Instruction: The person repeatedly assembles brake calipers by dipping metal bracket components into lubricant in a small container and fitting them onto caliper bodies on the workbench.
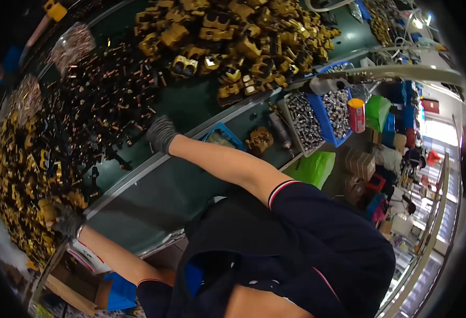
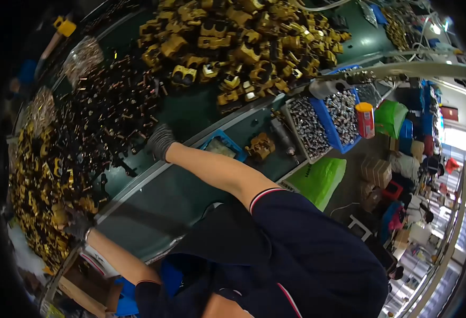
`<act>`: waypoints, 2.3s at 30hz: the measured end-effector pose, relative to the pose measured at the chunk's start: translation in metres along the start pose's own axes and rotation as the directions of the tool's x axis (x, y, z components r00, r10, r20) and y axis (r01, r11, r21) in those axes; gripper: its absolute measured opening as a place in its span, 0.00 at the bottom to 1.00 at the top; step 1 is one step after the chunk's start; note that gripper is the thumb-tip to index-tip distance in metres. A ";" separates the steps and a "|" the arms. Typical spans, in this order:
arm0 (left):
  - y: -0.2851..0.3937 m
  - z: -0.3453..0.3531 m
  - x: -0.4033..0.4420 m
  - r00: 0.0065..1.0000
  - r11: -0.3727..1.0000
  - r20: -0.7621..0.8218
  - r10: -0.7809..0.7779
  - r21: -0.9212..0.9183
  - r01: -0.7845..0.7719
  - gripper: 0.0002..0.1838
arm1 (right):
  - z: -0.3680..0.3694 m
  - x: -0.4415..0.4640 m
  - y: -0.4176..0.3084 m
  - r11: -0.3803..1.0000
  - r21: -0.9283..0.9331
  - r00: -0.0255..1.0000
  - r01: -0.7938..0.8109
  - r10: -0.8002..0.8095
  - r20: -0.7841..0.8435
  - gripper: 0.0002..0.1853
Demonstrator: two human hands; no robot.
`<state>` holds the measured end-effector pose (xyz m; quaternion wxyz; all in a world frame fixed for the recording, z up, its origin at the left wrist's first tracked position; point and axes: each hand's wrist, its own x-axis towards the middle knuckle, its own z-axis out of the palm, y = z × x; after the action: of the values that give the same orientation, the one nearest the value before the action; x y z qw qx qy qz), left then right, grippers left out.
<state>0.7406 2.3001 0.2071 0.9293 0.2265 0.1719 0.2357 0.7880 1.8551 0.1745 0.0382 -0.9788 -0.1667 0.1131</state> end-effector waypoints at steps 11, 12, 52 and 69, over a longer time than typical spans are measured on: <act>-0.357 0.162 -0.308 0.458 0.181 0.750 -0.477 0.594 -0.784 0.29 | -0.051 -0.153 0.172 0.653 0.739 0.843 -0.164 0.481 -0.238 0.19; -0.375 0.174 -0.341 0.316 -0.044 0.544 -0.777 0.454 -0.890 0.38 | -0.092 -0.179 0.189 0.449 0.876 0.883 -0.176 0.465 -0.061 0.19; -0.234 0.100 -0.286 0.743 0.678 -0.070 -0.665 0.358 0.641 0.32 | -0.034 -0.196 0.112 0.428 0.867 0.966 -0.257 0.114 0.230 0.16; -0.244 0.136 -0.312 0.953 0.676 0.185 -0.240 0.737 0.028 0.29 | -0.114 -0.192 0.044 0.450 0.892 0.990 0.025 0.114 -0.085 0.17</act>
<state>0.6277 1.9008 0.2646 0.7923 0.5918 0.1410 0.0463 0.6525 1.7455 0.3199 0.5529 -0.8229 -0.0541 0.1192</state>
